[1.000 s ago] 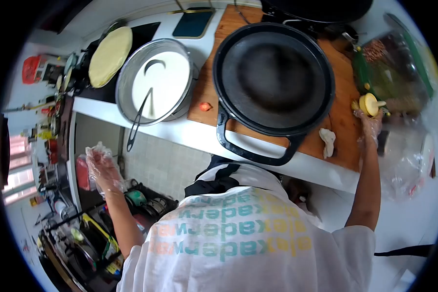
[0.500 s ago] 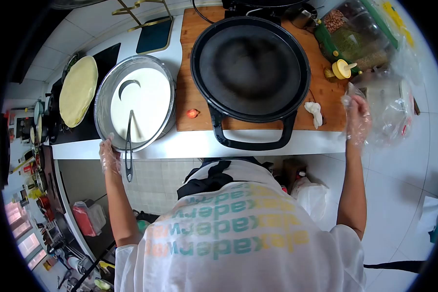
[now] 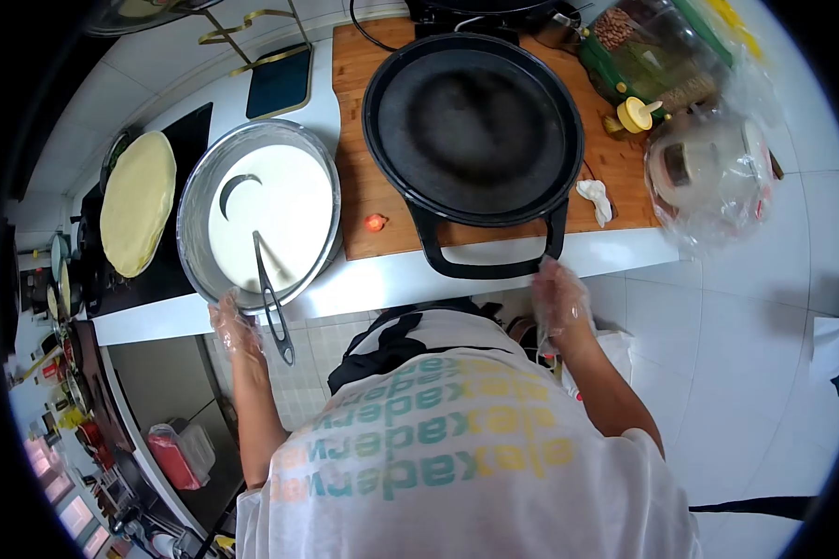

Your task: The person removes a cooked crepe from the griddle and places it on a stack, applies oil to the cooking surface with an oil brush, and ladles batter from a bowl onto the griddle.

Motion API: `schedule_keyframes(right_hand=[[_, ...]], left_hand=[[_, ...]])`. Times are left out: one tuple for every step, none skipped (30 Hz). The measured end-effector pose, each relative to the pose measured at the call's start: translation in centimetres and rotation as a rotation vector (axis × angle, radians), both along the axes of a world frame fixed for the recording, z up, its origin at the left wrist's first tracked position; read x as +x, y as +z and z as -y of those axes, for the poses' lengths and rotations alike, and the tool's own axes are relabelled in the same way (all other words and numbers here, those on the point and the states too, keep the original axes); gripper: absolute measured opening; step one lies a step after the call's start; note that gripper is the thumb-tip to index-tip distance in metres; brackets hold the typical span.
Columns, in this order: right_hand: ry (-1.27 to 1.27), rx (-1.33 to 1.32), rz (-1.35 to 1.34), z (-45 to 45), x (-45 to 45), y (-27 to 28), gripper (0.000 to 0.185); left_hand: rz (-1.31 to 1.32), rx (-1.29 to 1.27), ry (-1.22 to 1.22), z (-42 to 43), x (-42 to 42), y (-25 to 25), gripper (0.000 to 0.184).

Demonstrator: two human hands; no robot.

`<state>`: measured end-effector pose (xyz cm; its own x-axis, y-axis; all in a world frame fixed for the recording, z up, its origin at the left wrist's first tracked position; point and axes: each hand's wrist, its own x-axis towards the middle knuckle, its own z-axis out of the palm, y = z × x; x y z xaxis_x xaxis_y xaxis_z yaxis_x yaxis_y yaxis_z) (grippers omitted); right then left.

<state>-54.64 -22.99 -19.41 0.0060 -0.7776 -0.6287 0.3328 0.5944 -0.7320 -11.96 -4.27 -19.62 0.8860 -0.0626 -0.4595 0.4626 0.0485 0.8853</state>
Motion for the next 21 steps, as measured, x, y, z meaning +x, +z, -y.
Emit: schedule_keyframes(right_hand=[[-0.009,0.156,0.138,-0.3,2.9,2.0,0.025],[-0.061,0.162,0.207,0.1,4.0,1.6,0.022],[-0.110,0.172,0.278,0.5,5.1,0.9,0.020],[-0.158,0.187,0.353,0.5,5.8,-0.1,0.017],[-0.171,0.144,0.389,0.5,5.9,-1.5,0.016],[-0.187,0.100,0.422,0.4,5.7,-2.7,0.015],[-0.202,0.057,0.454,0.4,5.4,-3.9,0.014],[-0.201,0.023,0.459,-0.1,5.8,-3.8,0.013],[-0.198,-0.013,0.464,-0.5,6.2,-3.7,0.012],[-0.195,-0.050,0.467,-0.8,6.6,-3.5,0.012],[-0.224,-0.033,0.419,-1.0,7.4,-2.8,0.011],[-0.253,-0.014,0.369,-1.2,8.4,-1.9,0.011],[-0.282,0.003,0.321,-1.2,8.9,-1.5,0.010],[-0.282,0.002,0.342,-1.2,9.0,-1.7,0.011],[-0.282,0.001,0.364,-1.3,9.1,-2.0,0.012],[-0.283,0.000,0.382,-1.3,9.0,-2.2,0.013],[-0.279,0.002,0.338,-1.4,9.3,-1.6,0.012],[-0.276,0.003,0.293,-1.4,9.7,-0.9,0.012],[-0.270,0.003,0.248,-1.4,9.9,-0.5,0.011],[-0.263,0.005,0.252,-1.4,9.7,-0.5,0.011],[-0.254,0.006,0.257,-1.4,9.6,-0.6,0.011]], left_hand=[[-0.009,-0.003,-0.038,0.0,0.0,0.0,0.047],[-0.014,-0.005,-0.074,-0.2,0.0,0.1,0.047],[-0.018,-0.003,-0.106,-0.3,0.2,0.5,0.048],[-0.050,0.050,-0.046,0.0,-0.1,1.0,0.046],[-0.031,0.024,-0.057,-0.4,0.3,0.2,0.044],[-0.008,0.007,-0.101,-0.6,0.6,-0.4,0.043],[0.014,-0.011,-0.145,-0.8,0.8,-0.7,0.042],[0.003,0.007,-0.132,-0.7,0.8,-0.4,0.042],[-0.009,0.021,-0.119,-0.4,0.6,0.0,0.043],[-0.022,0.035,-0.104,-0.2,0.3,0.3,0.043],[-0.015,0.035,-0.101,0.0,0.2,0.5,0.043],[-0.009,0.037,-0.097,0.1,0.0,0.7,0.043],[-0.002,0.036,-0.094,0.1,-0.1,0.7,0.043],[0.002,0.041,-0.104,0.0,0.0,0.6,0.043],[0.008,0.046,-0.114,-0.1,0.2,0.4,0.043],[0.011,0.051,-0.124,-0.3,0.3,0.0,0.043],[0.001,0.019,-0.139,-0.8,0.6,-0.6,0.043],[-0.009,-0.014,-0.154,-1.3,1.0,-1.2,0.044],[-0.020,-0.049,-0.168,-1.6,1.1,-1.7,0.044],[-0.015,-0.044,-0.140,-1.5,0.9,-1.6,0.043],[-0.007,-0.040,-0.111,-1.0,0.7,-1.3,0.043]])
